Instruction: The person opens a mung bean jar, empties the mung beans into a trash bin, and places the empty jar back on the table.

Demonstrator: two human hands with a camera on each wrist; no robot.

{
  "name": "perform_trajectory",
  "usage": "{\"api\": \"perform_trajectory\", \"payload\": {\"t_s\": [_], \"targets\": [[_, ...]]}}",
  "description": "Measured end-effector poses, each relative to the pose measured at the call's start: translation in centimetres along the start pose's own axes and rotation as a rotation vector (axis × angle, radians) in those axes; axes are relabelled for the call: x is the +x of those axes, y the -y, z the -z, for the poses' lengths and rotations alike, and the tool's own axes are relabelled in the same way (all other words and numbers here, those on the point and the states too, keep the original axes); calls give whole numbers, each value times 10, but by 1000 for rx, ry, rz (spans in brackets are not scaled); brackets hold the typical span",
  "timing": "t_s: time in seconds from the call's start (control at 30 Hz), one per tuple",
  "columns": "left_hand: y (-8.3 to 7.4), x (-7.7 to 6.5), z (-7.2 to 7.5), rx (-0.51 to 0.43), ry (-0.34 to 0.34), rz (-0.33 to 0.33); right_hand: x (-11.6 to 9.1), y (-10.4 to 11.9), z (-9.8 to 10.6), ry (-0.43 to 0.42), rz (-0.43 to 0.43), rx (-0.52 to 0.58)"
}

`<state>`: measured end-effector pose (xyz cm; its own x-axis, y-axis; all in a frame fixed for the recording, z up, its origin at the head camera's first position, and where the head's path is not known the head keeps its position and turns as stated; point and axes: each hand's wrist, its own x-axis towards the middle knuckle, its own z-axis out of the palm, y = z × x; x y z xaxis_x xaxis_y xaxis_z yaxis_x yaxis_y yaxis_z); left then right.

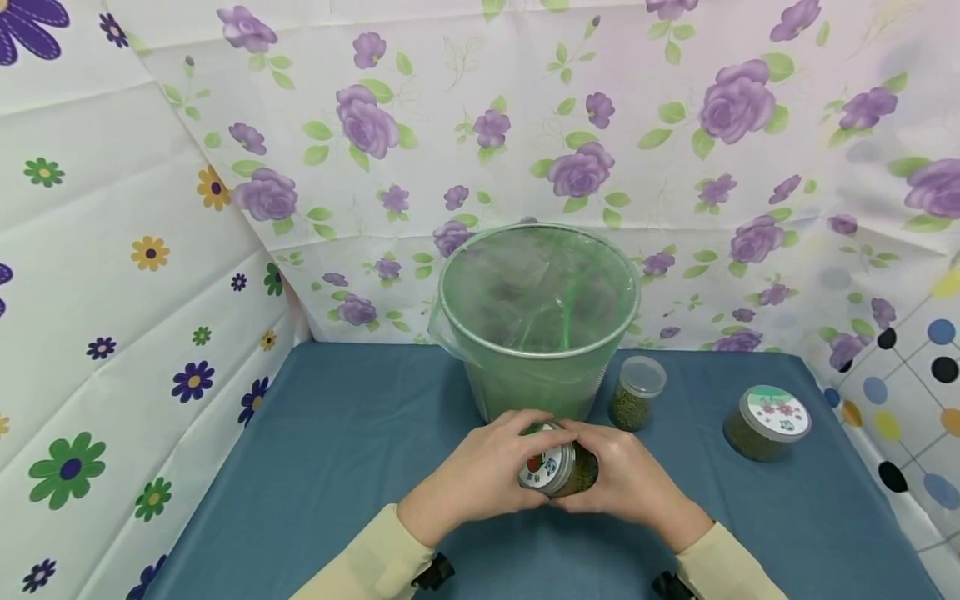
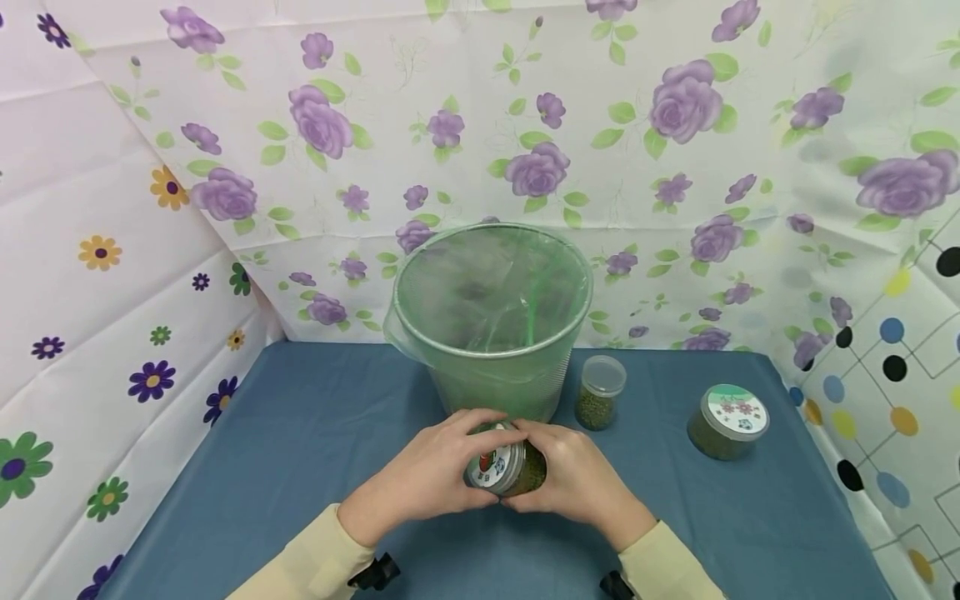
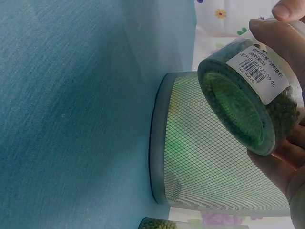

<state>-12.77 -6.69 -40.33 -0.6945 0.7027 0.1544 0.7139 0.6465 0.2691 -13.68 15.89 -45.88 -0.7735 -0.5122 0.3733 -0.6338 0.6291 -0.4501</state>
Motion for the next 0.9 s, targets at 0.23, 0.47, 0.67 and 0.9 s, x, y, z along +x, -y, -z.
{"api": "perform_trajectory", "payload": {"t_s": [0.23, 0.47, 0.67, 0.9], "targets": [[1, 0, 1, -28, -19, 17, -2, 0, 0, -3, 1, 29], [4, -1, 2, -113, -44, 31, -2, -1, 2, -22, 12, 33], [8, -4, 4, -219, -20, 87, -2, -2, 2, -34, 6, 10], [12, -10, 5, -216, -29, 158, -3, -2, 2, -47, -4, 26]]}}
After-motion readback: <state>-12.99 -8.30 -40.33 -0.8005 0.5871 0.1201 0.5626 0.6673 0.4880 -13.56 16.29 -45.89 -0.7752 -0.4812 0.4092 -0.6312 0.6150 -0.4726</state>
